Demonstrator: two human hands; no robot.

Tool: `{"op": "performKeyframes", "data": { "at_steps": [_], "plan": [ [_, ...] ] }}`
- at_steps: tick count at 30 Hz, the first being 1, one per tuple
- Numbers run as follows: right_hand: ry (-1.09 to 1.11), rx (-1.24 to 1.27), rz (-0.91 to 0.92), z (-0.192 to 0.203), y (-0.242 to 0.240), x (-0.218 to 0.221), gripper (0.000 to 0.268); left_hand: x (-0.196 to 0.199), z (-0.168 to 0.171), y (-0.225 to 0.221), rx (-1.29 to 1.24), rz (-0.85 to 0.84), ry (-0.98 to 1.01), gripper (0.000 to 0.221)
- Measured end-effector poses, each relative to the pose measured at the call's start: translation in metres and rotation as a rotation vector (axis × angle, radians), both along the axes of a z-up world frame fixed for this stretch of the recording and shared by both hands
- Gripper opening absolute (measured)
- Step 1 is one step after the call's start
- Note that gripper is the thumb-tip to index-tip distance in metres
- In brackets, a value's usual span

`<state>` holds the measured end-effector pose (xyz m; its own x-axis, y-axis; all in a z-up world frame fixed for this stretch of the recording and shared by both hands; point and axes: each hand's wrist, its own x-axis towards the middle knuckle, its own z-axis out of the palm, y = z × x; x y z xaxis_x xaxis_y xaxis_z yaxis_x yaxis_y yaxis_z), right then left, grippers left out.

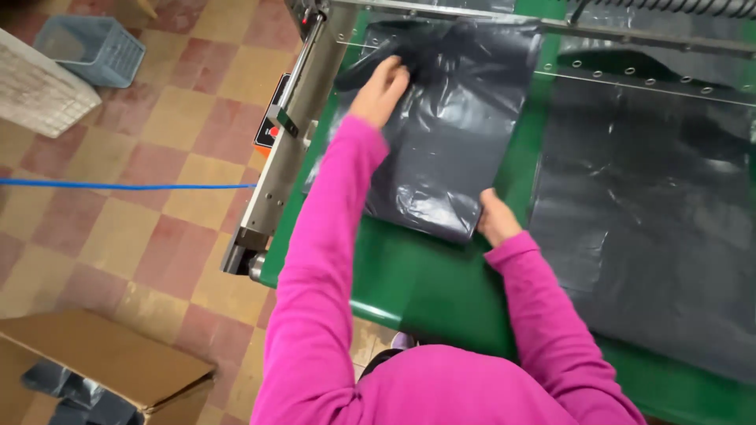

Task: Folding black plastic bags coming off a conveyor belt and placing them into storage bins.

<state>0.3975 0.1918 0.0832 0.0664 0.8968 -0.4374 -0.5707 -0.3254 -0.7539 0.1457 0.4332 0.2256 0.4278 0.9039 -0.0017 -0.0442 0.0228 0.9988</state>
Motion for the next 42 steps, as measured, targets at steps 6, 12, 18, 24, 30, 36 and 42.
{"op": "performKeyframes", "data": {
  "at_steps": [6, 12, 18, 24, 30, 36, 42],
  "plan": [
    [-0.241, 0.144, 0.077, -0.093, -0.008, -0.014, 0.04, -0.135, -0.091, -0.061, 0.389, 0.502, 1.125, 0.049],
    [-0.774, 0.204, 0.153, -0.072, -0.06, -0.015, 0.032, -0.225, -0.202, -0.124, 0.23, 0.48, 0.878, 0.05],
    [-0.202, -0.279, 0.36, 0.002, -0.122, 0.004, 0.04, -0.23, -0.136, -0.193, -0.119, 0.128, 0.98, 0.047],
    [-0.096, -0.059, -0.008, -0.007, -0.012, 0.072, 0.025, -0.193, -0.154, -0.168, -0.085, 0.208, 0.953, 0.039],
    [-0.979, 0.16, -0.179, -0.01, 0.065, 0.09, 0.029, -0.186, -0.162, -0.172, 0.248, 0.26, 0.806, 0.017],
    [-0.978, 0.24, -0.243, -0.058, 0.123, 0.133, 0.022, -0.172, -0.168, -0.148, 0.197, 0.435, 0.796, 0.017],
    [-1.688, -0.018, -0.032, -0.041, 0.157, 0.143, 0.058, -0.191, -0.166, -0.186, -0.233, 0.335, 0.765, 0.041]
  ]
}}
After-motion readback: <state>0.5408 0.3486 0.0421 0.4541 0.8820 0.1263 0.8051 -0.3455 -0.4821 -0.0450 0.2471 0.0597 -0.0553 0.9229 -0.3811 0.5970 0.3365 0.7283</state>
